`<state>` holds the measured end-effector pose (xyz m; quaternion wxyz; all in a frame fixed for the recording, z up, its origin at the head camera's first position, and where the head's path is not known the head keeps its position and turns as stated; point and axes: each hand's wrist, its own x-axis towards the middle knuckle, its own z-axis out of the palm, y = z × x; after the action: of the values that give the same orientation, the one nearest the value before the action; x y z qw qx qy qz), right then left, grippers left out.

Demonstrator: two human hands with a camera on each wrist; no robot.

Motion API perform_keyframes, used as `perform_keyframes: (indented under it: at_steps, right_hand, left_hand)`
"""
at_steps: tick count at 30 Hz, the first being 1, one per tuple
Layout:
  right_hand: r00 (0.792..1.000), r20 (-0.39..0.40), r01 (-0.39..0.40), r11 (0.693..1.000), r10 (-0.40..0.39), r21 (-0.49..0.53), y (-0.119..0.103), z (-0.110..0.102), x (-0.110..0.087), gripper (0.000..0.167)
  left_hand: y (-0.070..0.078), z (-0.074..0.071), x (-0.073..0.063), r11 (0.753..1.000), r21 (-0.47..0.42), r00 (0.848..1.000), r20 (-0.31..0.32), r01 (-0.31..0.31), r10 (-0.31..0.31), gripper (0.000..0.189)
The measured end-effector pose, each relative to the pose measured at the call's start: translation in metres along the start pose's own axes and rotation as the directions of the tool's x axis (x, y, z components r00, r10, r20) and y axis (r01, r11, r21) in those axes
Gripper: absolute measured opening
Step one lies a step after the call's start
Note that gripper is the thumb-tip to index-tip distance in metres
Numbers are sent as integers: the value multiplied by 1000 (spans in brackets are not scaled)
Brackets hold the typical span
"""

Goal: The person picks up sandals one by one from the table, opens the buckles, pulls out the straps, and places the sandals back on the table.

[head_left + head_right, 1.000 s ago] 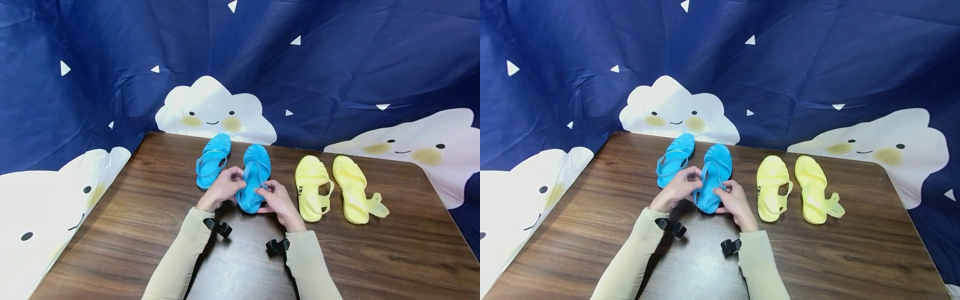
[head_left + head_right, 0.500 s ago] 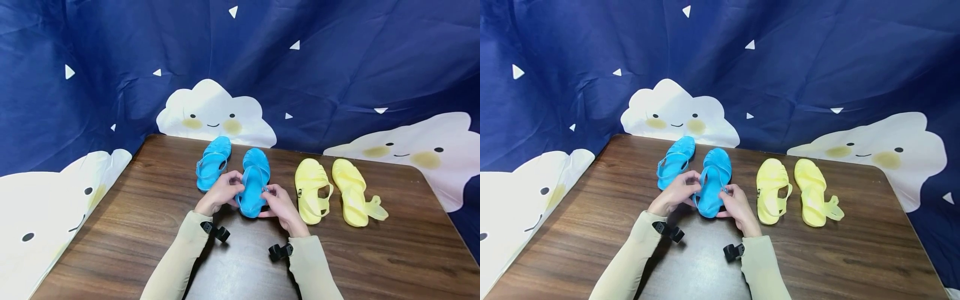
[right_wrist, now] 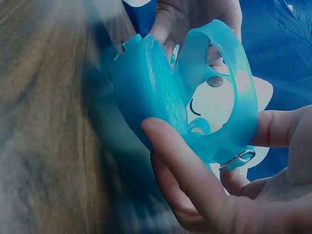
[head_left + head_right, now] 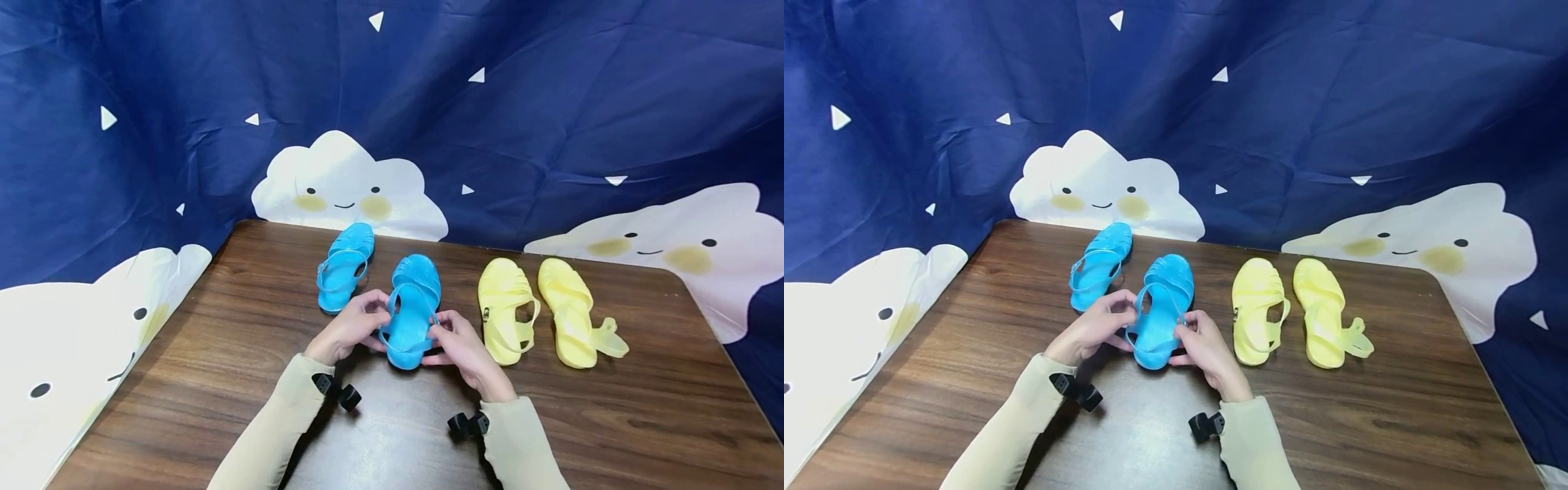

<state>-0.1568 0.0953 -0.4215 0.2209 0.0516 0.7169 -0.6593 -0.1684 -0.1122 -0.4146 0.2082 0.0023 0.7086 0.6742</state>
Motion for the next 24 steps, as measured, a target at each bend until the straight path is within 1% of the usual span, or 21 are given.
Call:
perform_keyframes:
  at_steps: [5,11,18,24]
  right_hand:
    - [1000,11,-3,1000,3,-12,1,-3,-8,33]
    - [999,30,-17,1000,18,-23,3,-7,-17,31]
    - [995,98,-19,998,25,-65,6,-11,-24,28]
    - [986,165,3,994,15,-106,8,-13,-29,26]
  left_hand:
    - [-4,1,-5,1000,8,1000,27,7,-7,24]
    - [-8,0,-9,999,-11,997,75,30,-30,23]
    - [-8,-1,-16,999,11,990,137,35,-36,22]
    - [-8,-3,-21,997,61,979,197,48,-59,22]
